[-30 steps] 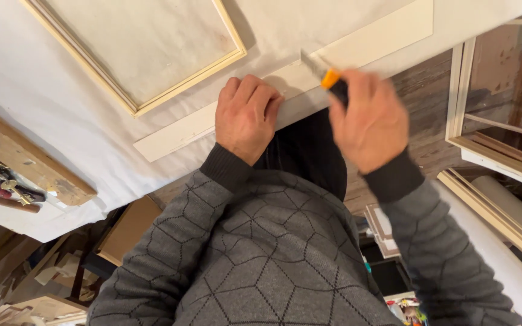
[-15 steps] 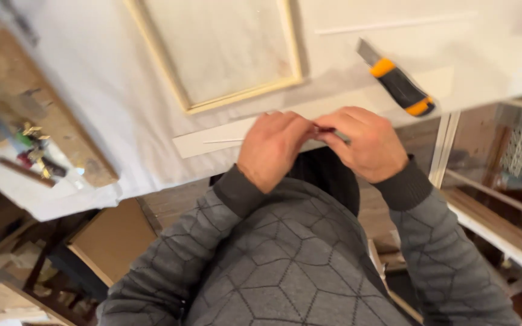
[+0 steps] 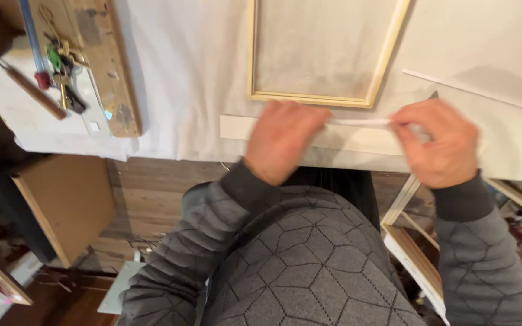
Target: Measuring, cutting, and installing spacers into a picture frame followed by dusting the assembly area.
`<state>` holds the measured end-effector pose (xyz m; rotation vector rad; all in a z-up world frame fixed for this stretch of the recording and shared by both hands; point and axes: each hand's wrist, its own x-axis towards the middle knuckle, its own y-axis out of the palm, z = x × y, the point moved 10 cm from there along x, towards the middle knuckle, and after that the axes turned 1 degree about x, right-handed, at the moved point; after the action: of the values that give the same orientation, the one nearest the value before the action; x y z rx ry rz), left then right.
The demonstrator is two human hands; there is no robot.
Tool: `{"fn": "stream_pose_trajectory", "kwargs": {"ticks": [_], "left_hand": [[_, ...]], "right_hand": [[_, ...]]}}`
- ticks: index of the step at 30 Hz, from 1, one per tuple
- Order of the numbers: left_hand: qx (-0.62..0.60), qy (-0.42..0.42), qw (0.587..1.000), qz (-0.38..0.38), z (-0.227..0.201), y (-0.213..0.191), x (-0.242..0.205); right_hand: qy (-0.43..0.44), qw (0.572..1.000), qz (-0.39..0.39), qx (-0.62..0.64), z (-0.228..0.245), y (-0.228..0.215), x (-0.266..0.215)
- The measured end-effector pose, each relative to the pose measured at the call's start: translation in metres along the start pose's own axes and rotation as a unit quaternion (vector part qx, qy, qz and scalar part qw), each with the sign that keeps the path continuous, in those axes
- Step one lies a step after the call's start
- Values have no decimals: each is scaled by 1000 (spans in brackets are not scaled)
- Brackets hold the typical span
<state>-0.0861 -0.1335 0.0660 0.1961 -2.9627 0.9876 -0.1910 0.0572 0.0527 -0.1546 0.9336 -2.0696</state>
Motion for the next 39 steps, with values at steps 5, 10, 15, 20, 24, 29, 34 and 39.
{"fn": "stream_pose_trajectory", "kwargs": {"ticks": [5,10,15,20,24,29,34,39], "left_hand": [[58,-93,988,-107,69,-54,-34],[21,-215,964,-157,107,-85,-58],[35,-194,970,-143,105,-71,-59],[40,-175,976,-125,102,-61,-52],[45,-162,980,-103,98,-55,-47],[62,-131,986,-84,92,-52,-42],[136,-76,987,-28,82,-42,-36],[185,-66,981,-2,85,-33,-36]], "right_hand": [[14,998,-45,-38,-15,-14,17],[-15,997,-47,-54,-9,-3,30],[9,997,-74,1,-28,2,21],[18,997,-80,-7,-40,11,14],[14,998,-56,-24,-27,22,21],[-17,997,-46,-66,-8,32,23],[-60,990,-39,-124,2,36,21],[-101,981,-13,-164,13,36,27]]}}
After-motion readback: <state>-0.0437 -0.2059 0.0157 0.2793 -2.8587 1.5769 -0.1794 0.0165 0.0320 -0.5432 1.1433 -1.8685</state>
